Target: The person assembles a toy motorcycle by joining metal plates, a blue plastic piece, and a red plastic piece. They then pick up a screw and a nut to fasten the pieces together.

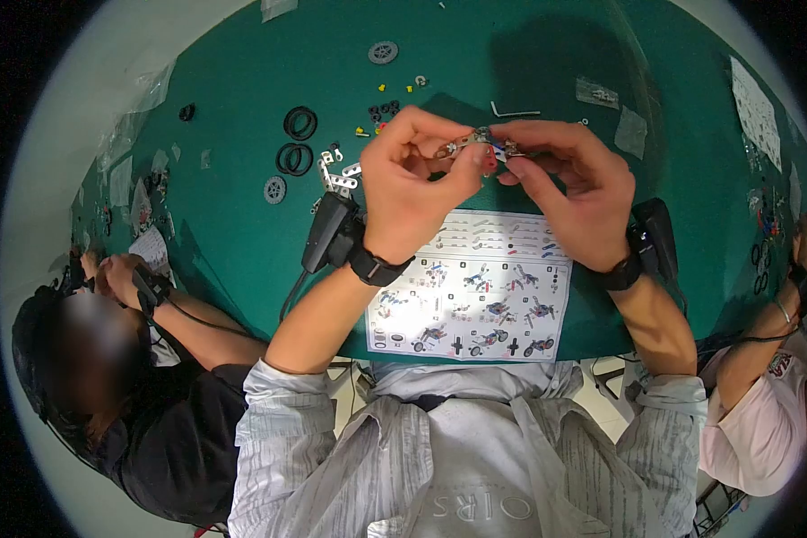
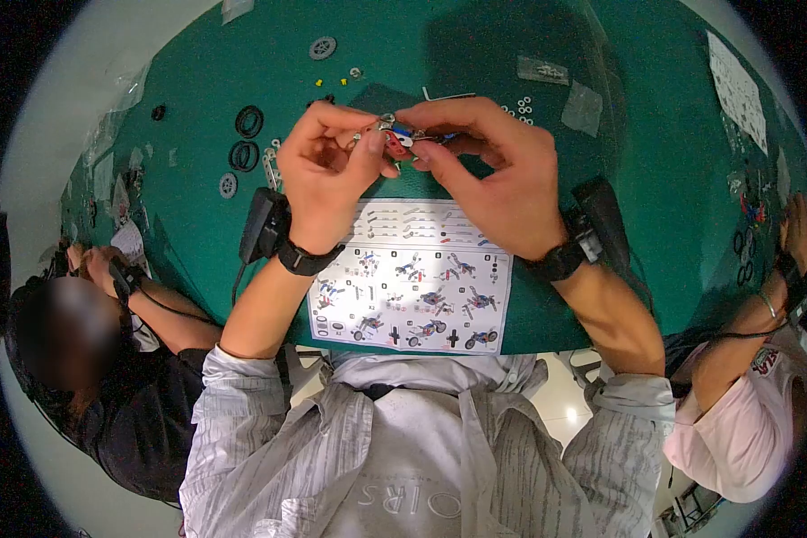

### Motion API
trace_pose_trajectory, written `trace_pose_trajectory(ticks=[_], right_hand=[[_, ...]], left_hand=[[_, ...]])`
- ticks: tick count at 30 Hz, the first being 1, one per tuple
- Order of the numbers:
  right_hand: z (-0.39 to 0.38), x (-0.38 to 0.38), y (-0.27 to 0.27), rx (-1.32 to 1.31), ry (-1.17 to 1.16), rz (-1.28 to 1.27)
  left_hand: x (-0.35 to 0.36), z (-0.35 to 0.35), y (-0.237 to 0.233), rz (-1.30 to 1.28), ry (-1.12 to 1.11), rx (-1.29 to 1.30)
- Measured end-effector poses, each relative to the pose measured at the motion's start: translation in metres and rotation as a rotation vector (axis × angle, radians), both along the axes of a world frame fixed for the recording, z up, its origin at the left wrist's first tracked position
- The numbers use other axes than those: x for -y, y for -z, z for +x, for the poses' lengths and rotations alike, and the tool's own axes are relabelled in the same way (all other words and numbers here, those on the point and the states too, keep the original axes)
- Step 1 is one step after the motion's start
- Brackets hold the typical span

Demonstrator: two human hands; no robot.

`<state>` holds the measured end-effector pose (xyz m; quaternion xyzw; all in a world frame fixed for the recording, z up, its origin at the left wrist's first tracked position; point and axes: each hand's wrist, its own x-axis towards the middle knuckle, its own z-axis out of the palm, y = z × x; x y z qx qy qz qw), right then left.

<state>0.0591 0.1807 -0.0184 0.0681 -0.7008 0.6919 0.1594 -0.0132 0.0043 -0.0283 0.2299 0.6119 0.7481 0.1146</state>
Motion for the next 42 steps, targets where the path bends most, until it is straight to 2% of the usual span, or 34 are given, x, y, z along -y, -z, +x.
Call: trace_pose_trajectory(ticks=[5,7,11,14,19,22,32,42], right_hand=[[-0.001,-0.001,-0.001,0.076,-0.066,-0.185],[-0.002,-0.002,0.000,0.096,-0.074,-0.228],[-0.006,-0.009,0.003,0.104,-0.092,-0.236],[-0.008,-0.011,0.004,0.112,-0.096,-0.255],[-0.009,-0.015,0.003,0.130,-0.103,-0.221],[-0.011,-0.016,0.003,0.144,-0.140,-0.328],[-0.012,-0.019,0.005,0.150,-0.162,-0.262],[-0.012,-0.019,0.007,0.141,-0.161,-0.306]], left_hand=[[-0.002,-0.001,0.002,-0.018,-0.091,-0.077],[-0.001,-0.001,-0.001,-0.024,-0.063,-0.028],[0.002,-0.002,0.002,-0.140,-0.025,-0.112],[0.001,0.000,-0.001,-0.156,-0.014,-0.080],[-0.001,-0.001,0.000,-0.125,-0.014,-0.076],[-0.001,-0.001,-0.001,-0.109,-0.013,-0.055],[-0.003,0.001,-0.003,-0.081,-0.002,0.091],[-0.002,0.000,-0.002,-0.066,0.020,0.092]])
